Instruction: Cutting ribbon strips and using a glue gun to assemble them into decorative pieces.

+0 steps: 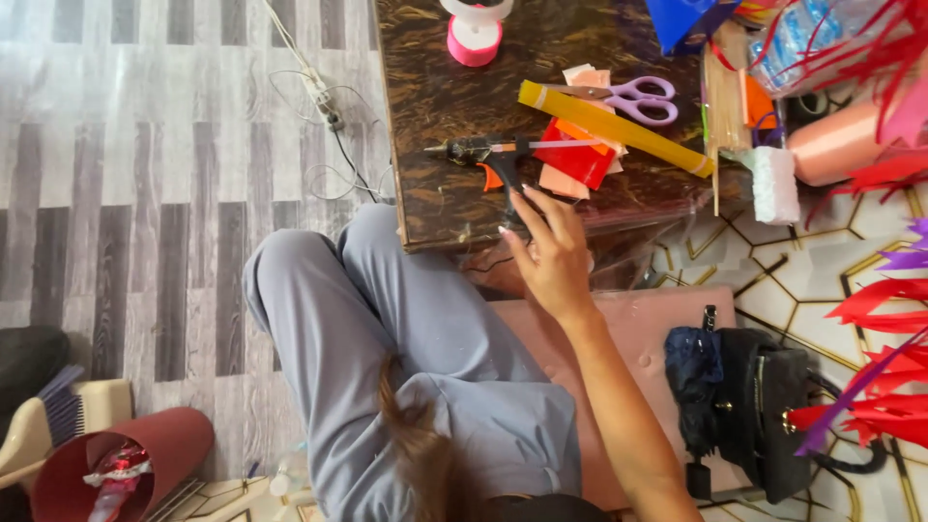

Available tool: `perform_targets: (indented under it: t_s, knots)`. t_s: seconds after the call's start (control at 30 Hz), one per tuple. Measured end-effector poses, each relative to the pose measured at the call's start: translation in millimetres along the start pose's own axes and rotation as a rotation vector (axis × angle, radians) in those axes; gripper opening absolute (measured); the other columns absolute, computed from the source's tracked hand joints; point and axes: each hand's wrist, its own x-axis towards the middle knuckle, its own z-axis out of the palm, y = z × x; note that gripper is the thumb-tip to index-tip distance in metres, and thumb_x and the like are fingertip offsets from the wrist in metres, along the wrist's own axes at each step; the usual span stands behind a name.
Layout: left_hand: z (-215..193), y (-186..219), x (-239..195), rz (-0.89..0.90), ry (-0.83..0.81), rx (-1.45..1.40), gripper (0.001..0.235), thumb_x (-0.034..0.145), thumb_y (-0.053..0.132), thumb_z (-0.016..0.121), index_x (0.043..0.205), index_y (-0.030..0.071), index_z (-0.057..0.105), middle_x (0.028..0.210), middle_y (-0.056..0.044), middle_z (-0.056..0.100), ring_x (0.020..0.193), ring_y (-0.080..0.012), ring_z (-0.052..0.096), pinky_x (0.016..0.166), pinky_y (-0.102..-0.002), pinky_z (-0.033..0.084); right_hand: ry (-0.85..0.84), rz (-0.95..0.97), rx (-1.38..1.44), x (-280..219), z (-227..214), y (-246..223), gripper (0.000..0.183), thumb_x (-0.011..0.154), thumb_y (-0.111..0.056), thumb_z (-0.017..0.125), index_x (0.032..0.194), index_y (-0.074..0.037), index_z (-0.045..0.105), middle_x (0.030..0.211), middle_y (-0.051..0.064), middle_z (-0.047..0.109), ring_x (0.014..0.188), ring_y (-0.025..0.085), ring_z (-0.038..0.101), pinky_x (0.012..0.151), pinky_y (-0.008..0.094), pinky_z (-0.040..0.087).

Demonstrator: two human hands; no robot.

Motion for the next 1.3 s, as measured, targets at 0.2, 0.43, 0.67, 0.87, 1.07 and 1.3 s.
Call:
perform_targets:
  t_s: [0.2,0.43,0.67,0.87,1.07,1.3]
  knots:
    - [132,-198,4,0.051,-0.180,-0.287,0.049,0.107,0.050,0.037,0.112,0.012,0.067,0.110,-0.005,0.074,0.103,-0.0191,0.070,0.094,-0.034,0.054,-0.035,0.002,0.059,7,6,5,0.048,0.100,-0.025,0.076,0.146,-0.016,0.067,0.137,0.012,0.067,0.120,0.034,0.064,0.103,0.047,0.049]
    - [128,-368,-6,-0.551,0.051,-0.187,0.037,0.104,0.041,0.056,0.107,0.010,0.077,0.105,0.001,0.074,0.104,-0.0063,0.066,0.103,-0.024,0.048,0.093,0.208,0.065,49,-126,127,0.033,0.109,0.000,0.062,0.141,0.005,0.060,0.135,0.025,0.057,0.130,0.041,0.055,0.115,0.048,0.041]
    - [103,-410,-1,-0.614,0.263,-0.618,0.030,0.104,0.025,0.056,0.109,-0.002,0.068,0.112,-0.022,0.079,0.100,-0.0288,0.077,0.084,-0.042,0.066,0.230,0.309,-0.532,17,-271,329,0.026,0.105,0.016,0.065,0.131,0.011,0.063,0.118,0.034,0.072,0.102,0.051,0.071,0.085,0.054,0.054]
    - [103,-405,14,-0.689,0.174,-0.602,0.037,0.102,0.027,0.058,0.124,0.000,0.071,0.119,-0.019,0.074,0.106,-0.0272,0.074,0.089,-0.041,0.065,0.010,0.306,-0.959,-34,-293,433,0.035,0.124,-0.019,0.067,0.147,0.007,0.068,0.136,0.031,0.071,0.122,0.045,0.065,0.100,0.046,0.044]
    - [104,-413,8,-0.662,0.203,-0.625,0.036,0.102,0.023,0.058,0.128,0.001,0.070,0.120,-0.020,0.075,0.106,-0.0267,0.074,0.089,-0.040,0.065,0.035,0.150,-1.239,-25,-260,444,0.032,0.125,-0.040,0.080,0.138,-0.011,0.085,0.119,0.011,0.086,0.104,0.028,0.083,0.084,0.038,0.065]
    - [104,-410,10,-0.656,0.169,-0.595,0.037,0.102,0.026,0.058,0.129,0.003,0.069,0.122,-0.018,0.075,0.110,-0.0251,0.073,0.092,-0.038,0.065,0.340,0.114,-0.861,-14,-235,384,0.052,0.098,-0.014,0.108,0.134,0.004,0.076,0.118,0.023,0.085,0.102,0.035,0.085,0.083,0.040,0.068]
